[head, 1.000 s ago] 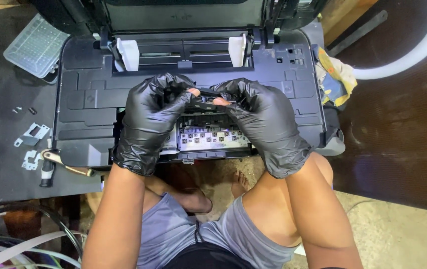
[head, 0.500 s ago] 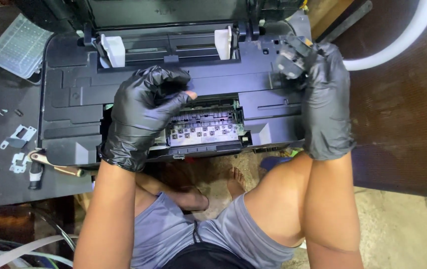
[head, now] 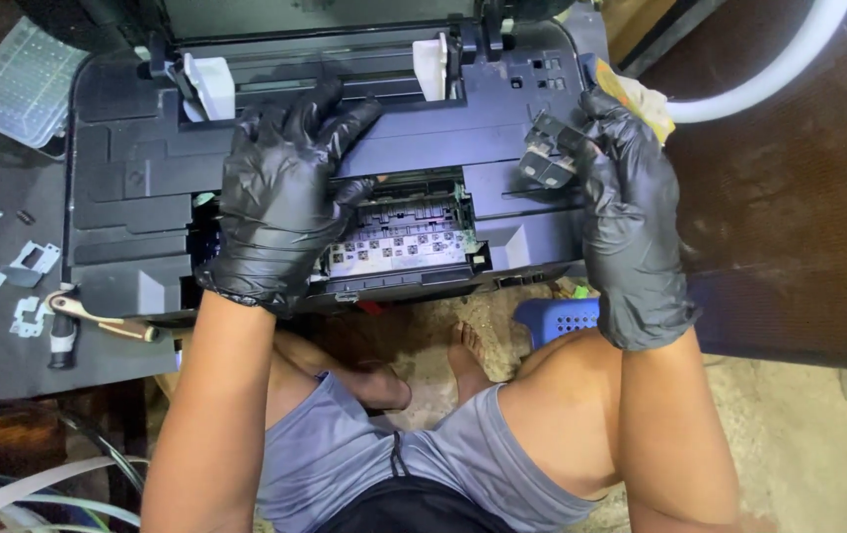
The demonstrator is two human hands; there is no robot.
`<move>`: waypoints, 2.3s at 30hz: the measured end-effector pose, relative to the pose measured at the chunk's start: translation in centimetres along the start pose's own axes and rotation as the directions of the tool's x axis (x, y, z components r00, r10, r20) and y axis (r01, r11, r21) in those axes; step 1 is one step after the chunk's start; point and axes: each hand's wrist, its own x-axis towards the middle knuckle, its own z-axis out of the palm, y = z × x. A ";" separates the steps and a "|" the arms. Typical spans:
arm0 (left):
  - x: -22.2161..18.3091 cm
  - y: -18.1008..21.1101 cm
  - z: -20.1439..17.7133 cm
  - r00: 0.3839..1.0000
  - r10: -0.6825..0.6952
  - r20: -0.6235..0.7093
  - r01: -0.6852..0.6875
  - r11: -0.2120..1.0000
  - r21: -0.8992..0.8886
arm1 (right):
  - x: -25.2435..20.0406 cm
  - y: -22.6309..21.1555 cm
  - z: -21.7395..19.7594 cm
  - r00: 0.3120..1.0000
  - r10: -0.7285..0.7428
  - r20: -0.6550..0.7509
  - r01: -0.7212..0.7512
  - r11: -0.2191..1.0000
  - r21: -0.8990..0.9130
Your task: Disassembling and repairing internal components of an inkjet printer, including removing screws and plastic covers.
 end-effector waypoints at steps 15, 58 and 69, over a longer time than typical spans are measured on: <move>0.4 0.2 -1.0 0.995 0.079 -0.064 -0.077 0.996 0.035 | -0.4 0.0 1.0 0.998 0.031 0.048 -0.024 0.990 -0.140; 0.8 -0.1 -0.4 0.997 0.024 0.076 -0.028 0.998 0.058 | 4.7 6.2 1.0 0.998 -0.041 0.047 0.053 0.958 -0.281; 1.4 0.7 -1.3 0.995 0.008 0.098 -0.013 0.998 0.059 | 4.5 3.6 1.6 0.990 0.014 0.142 0.014 0.981 -0.195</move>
